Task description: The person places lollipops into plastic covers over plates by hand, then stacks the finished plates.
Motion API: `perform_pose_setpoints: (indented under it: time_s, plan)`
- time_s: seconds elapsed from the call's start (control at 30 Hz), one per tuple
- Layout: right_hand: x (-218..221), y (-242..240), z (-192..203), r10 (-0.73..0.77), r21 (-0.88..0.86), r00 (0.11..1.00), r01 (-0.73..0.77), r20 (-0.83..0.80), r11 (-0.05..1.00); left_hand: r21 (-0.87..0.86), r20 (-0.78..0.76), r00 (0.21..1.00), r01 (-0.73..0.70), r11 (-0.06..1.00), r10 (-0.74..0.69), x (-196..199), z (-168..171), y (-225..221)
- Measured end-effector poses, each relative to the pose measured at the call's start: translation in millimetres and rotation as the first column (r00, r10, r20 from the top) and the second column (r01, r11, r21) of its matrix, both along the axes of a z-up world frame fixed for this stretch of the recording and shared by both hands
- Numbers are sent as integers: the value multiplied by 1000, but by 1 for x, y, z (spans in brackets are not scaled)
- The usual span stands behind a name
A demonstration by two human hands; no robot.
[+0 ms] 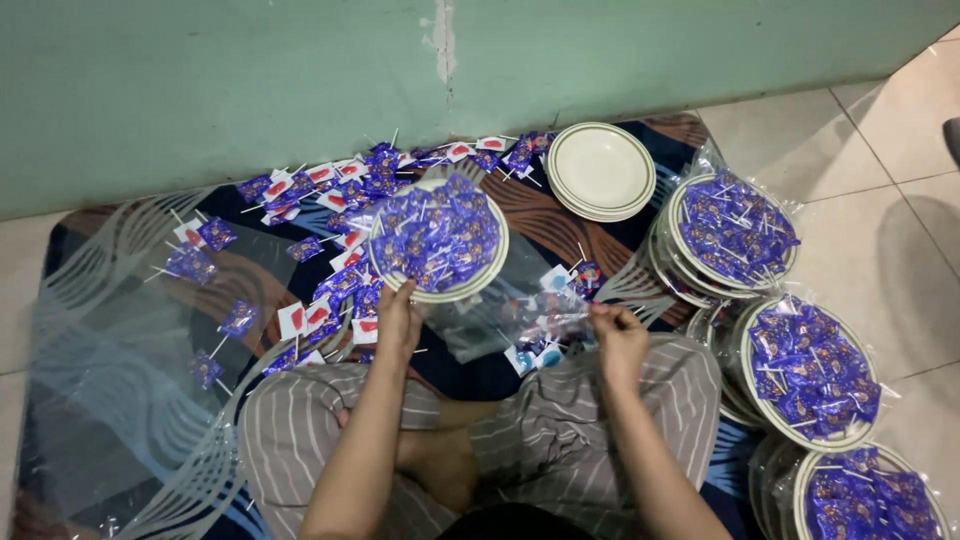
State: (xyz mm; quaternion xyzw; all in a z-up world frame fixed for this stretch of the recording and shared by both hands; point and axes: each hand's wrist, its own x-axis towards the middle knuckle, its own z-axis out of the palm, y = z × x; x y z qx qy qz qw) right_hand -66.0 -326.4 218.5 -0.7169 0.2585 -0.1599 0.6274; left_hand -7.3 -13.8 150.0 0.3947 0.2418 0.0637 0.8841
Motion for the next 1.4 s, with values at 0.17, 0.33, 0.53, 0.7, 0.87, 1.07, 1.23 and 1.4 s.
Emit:
perform_pose_setpoints:
  time_s: [0.17, 0.33, 0.53, 0.7, 0.87, 1.07, 1.23, 1.4]
  plan:
    - [-5, 99, 35, -86, 750, 992, 127, -93, 649, 38, 24, 998, -66, 997, 65, 2, 2, 3]
    - [-32, 159, 37, 541, 992, 837, -122, 84, 33, -10, 18, 996, -92, 996, 92, -4, 57, -5]
    - [-48, 135, -40, 762, 984, 628, -167, 155, -63, 31, 8, 997, -72, 997, 72, -5, 55, 23]
    - [-67, 123, -22, 728, 920, 680, -225, -88, 321, 24, 5, 999, -55, 998, 54, -8, 32, 32]
    - [-83, 107, -44, 674, 971, 733, -217, 93, 102, -31, 7, 1000, -30, 999, 30, -22, 85, 37]
    - [-51, 112, 70, 307, 935, 930, 90, -202, 344, -45, 26, 999, -32, 998, 33, -22, 92, 46]
    - [-46, 139, 34, 666, 946, 733, -297, 139, 129, -33, -19, 999, -50, 998, 49, -20, 85, 35]
    - [-63, 141, 24, 594, 831, 789, -219, -158, 512, -14, -37, 995, -92, 996, 91, -20, 75, 44]
